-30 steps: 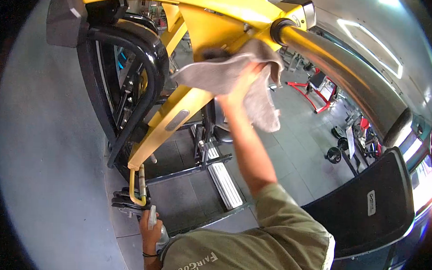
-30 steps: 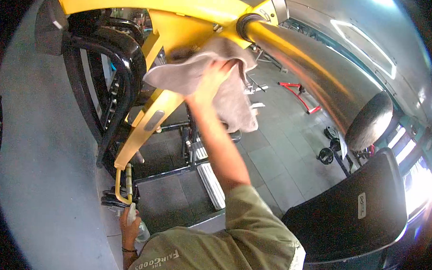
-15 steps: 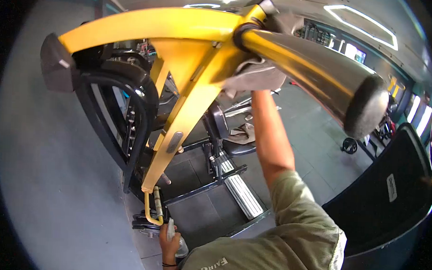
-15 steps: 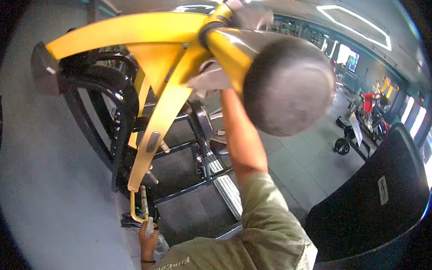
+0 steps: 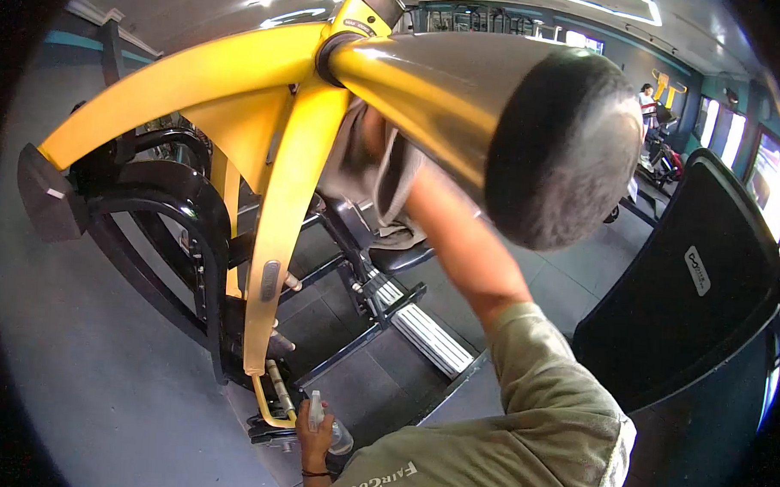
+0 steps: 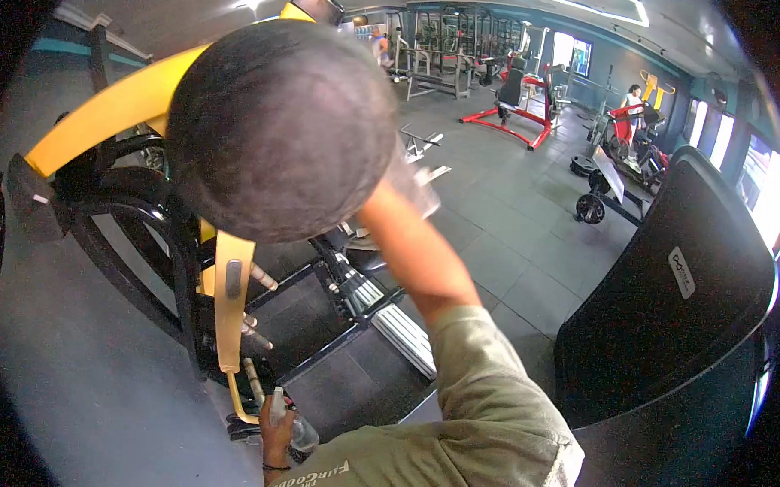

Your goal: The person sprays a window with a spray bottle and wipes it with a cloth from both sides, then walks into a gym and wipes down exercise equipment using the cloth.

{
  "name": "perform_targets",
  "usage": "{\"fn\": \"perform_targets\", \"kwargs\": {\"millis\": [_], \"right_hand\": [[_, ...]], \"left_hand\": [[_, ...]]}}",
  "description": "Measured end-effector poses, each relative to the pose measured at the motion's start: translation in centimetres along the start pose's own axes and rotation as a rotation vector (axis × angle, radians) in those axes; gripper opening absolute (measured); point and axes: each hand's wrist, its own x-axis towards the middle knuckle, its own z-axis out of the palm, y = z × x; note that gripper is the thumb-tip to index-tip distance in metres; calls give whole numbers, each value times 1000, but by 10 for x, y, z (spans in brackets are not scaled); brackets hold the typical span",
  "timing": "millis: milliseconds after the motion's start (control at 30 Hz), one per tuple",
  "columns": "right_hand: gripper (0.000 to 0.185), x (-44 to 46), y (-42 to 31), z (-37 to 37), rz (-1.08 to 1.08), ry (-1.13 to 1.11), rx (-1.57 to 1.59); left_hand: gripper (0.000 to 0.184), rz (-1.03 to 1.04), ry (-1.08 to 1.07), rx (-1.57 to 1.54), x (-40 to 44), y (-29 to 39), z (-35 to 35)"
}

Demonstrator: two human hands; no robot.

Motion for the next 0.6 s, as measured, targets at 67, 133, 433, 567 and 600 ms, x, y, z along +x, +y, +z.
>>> {"fn": "perform_targets", "kwargs": {"millis": [67,133,433,567,600], "right_hand": [[56,-43,-52,14,-66,-102,36],[57,-99,-95,19,-149,-293,97],[62,-57,-89,37,-183,-227,63],[64,7,-83,30,-167,-52,-48],[64,15,-86,27,-173,-27,-63]], "left_hand": [[23,52,-54,77,2,3,3],[24,40,-144,149,8,-1,-1],[24,78,11,149,8,-10,-48],[25,57,-38,215,19,-35,-85],[25,80,-40,194,21,-35,-94]]}}
